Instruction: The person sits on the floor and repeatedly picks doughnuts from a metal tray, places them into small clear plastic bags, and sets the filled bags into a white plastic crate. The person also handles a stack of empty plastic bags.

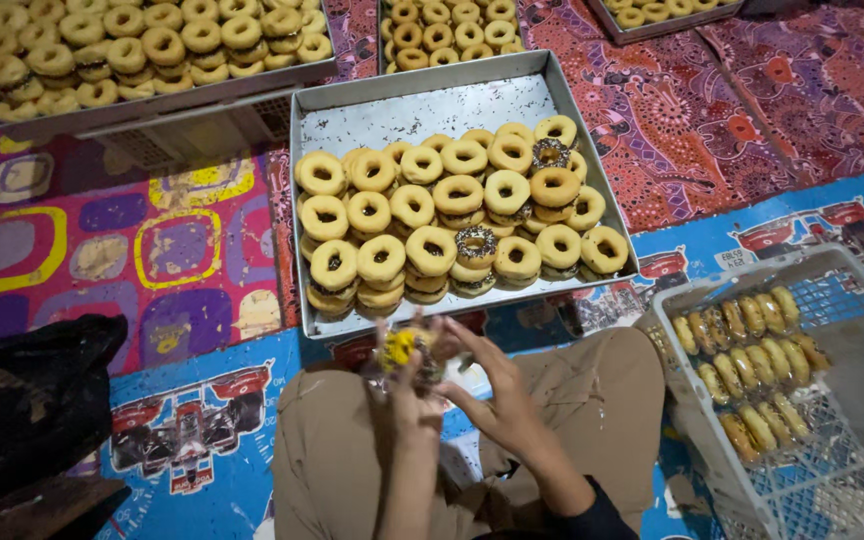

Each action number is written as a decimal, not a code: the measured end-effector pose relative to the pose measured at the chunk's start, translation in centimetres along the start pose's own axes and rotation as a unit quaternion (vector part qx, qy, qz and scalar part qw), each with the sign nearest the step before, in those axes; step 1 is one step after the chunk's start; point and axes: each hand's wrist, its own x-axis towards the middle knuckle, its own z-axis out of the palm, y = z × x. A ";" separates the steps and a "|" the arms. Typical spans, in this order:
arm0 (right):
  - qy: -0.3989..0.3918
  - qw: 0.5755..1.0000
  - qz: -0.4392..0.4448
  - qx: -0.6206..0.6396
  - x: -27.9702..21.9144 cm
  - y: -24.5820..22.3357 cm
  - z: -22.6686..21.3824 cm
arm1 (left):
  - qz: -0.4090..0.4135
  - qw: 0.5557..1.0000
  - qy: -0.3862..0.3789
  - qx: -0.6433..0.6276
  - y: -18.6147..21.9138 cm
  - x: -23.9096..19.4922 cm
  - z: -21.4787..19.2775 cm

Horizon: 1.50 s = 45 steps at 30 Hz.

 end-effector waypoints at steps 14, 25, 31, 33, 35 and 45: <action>-0.137 0.956 0.089 0.243 1.4 -0.2 -7.8 | 0.248 0.699 -0.369 0.560 6.9 -0.6 4.9; -0.053 0.957 -0.262 -0.111 1.2 -1.8 -6.4 | 0.461 0.517 -0.359 0.625 11.1 -3.9 10.9; -0.022 0.845 -0.383 -0.372 -2.1 4.9 -4.1 | 0.414 0.488 -0.367 0.675 12.7 -4.3 9.5; -0.027 0.794 -0.298 -0.530 -1.9 8.9 -4.6 | 0.411 0.492 -0.320 0.697 14.3 -4.2 8.3; -0.108 0.772 -0.145 -0.610 -1.5 11.7 -5.7 | 0.383 0.584 -0.273 0.662 15.2 -3.9 6.8; -0.010 0.991 -0.005 0.136 -0.5 5.4 5.5 | 0.195 0.786 0.074 0.582 9.6 -1.8 0.4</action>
